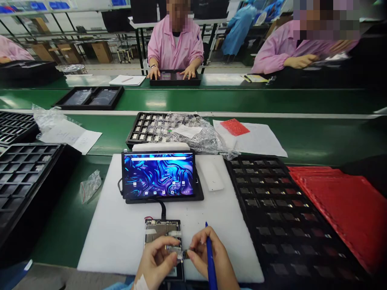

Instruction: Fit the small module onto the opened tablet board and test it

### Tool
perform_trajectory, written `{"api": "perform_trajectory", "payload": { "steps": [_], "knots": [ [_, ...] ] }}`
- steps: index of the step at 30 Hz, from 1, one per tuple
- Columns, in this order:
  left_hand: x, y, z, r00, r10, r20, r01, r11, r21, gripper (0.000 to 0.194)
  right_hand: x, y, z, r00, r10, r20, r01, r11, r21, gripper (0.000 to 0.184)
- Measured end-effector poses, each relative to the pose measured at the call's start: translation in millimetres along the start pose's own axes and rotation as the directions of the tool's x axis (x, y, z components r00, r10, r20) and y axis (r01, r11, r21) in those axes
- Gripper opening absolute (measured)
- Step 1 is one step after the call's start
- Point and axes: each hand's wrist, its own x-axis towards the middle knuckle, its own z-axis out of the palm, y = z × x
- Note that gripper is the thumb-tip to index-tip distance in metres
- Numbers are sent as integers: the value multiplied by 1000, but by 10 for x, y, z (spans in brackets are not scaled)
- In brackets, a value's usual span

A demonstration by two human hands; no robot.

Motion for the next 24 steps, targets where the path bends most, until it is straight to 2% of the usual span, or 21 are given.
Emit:
{"api": "perform_trajectory", "payload": {
  "steps": [2, 6, 10, 15, 19, 24],
  "knots": [
    [0, 1, 10, 1000, -17, 9, 17, 999, -27, 46, 8, -29, -3, 1000, 18, 7, -18, 1000, -17, 39],
    [-5, 23, 33, 999, -29, 38, 32, 994, -103, 41, 15, -101, 30, 998, 24, -61, -25, 1000, -2, 39],
    [-8, 33, 33, 999, 31, 43, -29, 998, -57, 37, 17, -146, 35, 999, 43, -18, -44, 998, -44, 39],
    [-17, 11, 13, 994, 77, 80, -81, 996, 42, 39, 14, -55, -34, 1000, -2, -6, 1, 993, -120, 36],
    [-23, -21, 15, 995, 67, 73, -69, 997, 18, 39, 25, 51, -97, 999, -34, 35, 39, 986, -161, 35],
    [-9, -66, 8, 996, 70, 59, -71, 997, 4, 38, -5, 60, -106, 998, -30, 58, 37, 992, -123, 33]
  ]
}}
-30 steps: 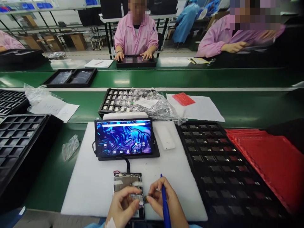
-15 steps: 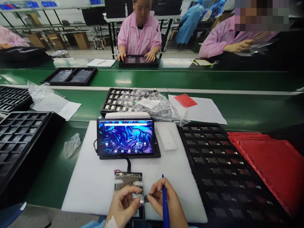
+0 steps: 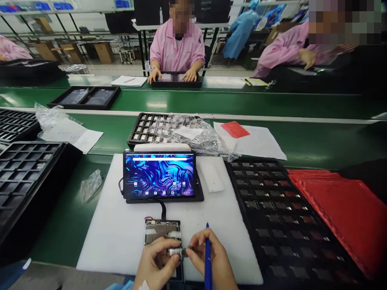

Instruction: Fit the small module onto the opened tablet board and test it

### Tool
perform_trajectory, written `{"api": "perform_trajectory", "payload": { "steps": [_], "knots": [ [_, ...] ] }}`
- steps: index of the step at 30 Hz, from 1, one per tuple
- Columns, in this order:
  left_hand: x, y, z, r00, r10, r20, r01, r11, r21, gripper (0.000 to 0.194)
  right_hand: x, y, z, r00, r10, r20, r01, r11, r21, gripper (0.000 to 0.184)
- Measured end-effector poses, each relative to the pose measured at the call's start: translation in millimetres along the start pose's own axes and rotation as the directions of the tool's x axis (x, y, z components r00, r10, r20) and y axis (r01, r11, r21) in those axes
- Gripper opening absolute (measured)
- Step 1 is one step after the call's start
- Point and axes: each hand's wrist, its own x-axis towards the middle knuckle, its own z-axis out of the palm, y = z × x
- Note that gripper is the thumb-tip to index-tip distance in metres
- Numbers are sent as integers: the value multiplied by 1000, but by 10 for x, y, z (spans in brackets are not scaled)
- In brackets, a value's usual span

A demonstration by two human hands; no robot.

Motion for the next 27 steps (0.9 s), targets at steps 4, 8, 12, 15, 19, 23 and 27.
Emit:
{"api": "perform_trajectory", "payload": {
  "steps": [4, 8, 12, 15, 19, 23, 27],
  "knots": [
    [5, 8, -1, 1000, 8, -3, -8, 1000, 8, 36, -19, -20, 13, 998, -29, -51, 28, 999, -23, 32],
    [11, 16, -1, 1000, -14, -12, 14, 1000, 1, 38, -2, -20, 15, 999, -20, -32, 20, 1000, -7, 31],
    [23, -3, -8, 1000, -6, -29, 6, 1000, 17, 38, -6, -62, 78, 1000, 18, -25, -18, 1000, 0, 27],
    [25, -5, 17, 998, 50, -33, -49, 998, 39, 36, -19, -96, 138, 997, 11, -80, -10, 1000, 17, 27],
    [16, 21, 57, 988, 141, -57, -135, 986, 97, 34, -16, -119, 120, 998, 30, -51, -33, 998, -62, 31],
    [25, 61, 10, 981, 151, -123, -132, 980, 147, 36, 9, -186, 58, 991, 96, -96, -102, 993, -60, 34],
    [42, 88, -37, 986, 100, -134, -86, 991, 105, 39, 40, -245, 43, 978, 203, -40, -199, 975, 98, 41]
  ]
}}
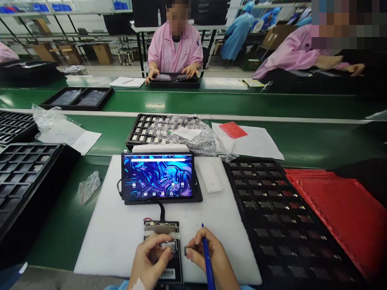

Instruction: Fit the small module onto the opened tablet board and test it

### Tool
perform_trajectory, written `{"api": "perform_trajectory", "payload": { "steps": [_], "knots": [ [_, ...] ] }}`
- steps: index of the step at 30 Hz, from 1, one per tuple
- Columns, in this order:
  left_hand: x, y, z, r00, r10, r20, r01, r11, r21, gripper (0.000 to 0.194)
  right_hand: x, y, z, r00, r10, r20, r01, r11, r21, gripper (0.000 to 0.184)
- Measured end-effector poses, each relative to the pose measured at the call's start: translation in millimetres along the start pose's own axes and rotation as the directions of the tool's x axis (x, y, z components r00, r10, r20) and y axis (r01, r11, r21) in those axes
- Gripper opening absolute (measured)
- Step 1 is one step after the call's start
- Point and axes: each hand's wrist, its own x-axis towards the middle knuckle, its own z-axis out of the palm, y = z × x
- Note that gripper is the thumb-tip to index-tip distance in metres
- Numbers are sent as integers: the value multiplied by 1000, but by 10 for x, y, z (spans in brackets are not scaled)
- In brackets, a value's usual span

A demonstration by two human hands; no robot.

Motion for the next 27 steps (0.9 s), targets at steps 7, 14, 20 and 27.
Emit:
{"api": "perform_trajectory", "payload": {
  "steps": [7, 14, 20, 27],
  "knots": [
    [-25, -19, 39, 990, -68, 126, 80, 993, -91, 38, -11, 30, 80, 997, 9, 82, -11, 1000, 22, 44],
    [-26, 26, 34, 990, -30, 140, 38, 998, -54, 39, -5, 6, 88, 994, 27, 103, -31, 999, 37, 46],
    [-23, 53, 45, 994, -22, 108, 23, 1000, -11, 42, 3, 57, 81, 994, 23, 107, -34, 994, 106, 48],
    [-16, -15, 27, 993, -7, 122, 12, 999, -38, 37, -24, 49, 106, 997, -21, 78, 17, 998, 57, 44]
  ]
}}
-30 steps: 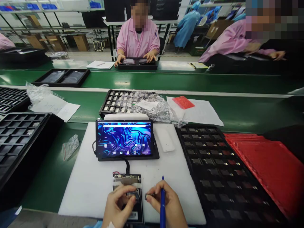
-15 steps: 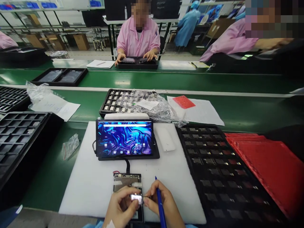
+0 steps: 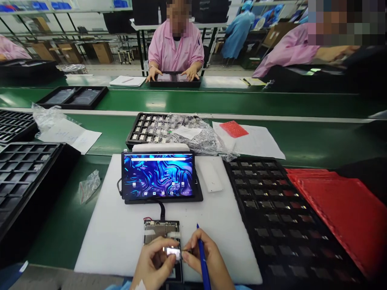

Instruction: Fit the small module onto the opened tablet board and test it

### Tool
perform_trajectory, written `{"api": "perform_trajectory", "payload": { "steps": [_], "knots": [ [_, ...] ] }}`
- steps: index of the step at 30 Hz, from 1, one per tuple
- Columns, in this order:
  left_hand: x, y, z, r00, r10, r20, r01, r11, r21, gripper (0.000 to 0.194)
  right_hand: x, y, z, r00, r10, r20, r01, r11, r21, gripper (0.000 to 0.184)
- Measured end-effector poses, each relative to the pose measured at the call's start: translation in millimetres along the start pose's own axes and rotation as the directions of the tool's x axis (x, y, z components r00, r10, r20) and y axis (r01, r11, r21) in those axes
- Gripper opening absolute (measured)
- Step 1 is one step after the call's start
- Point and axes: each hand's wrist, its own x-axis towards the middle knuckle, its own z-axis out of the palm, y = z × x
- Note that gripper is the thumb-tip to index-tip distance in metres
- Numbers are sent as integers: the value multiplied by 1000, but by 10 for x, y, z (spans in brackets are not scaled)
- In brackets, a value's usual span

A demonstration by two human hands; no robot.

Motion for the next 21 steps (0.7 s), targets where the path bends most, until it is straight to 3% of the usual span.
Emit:
{"api": "perform_trajectory", "payload": {
  "steps": [5, 10, 16, 21],
  "knots": [
    [-5, 36, 5, 999, -15, 32, 16, 1000, -9, 38, 45, 57, -122, 992, 54, 114, -48, 997, -57, 40],
    [-9, 43, 27, 999, -32, 17, 33, 997, -68, 38, 41, 52, -146, 992, 47, 115, -38, 996, -81, 40],
    [0, -30, 22, 986, -166, 33, 169, 979, -114, 45, 37, 51, -144, 993, 53, 109, -46, 996, -71, 41],
    [5, -33, 23, 991, -129, 30, 132, 980, -148, 40, 50, 85, -161, 991, 49, 123, -42, 997, -60, 42]
  ]
}}
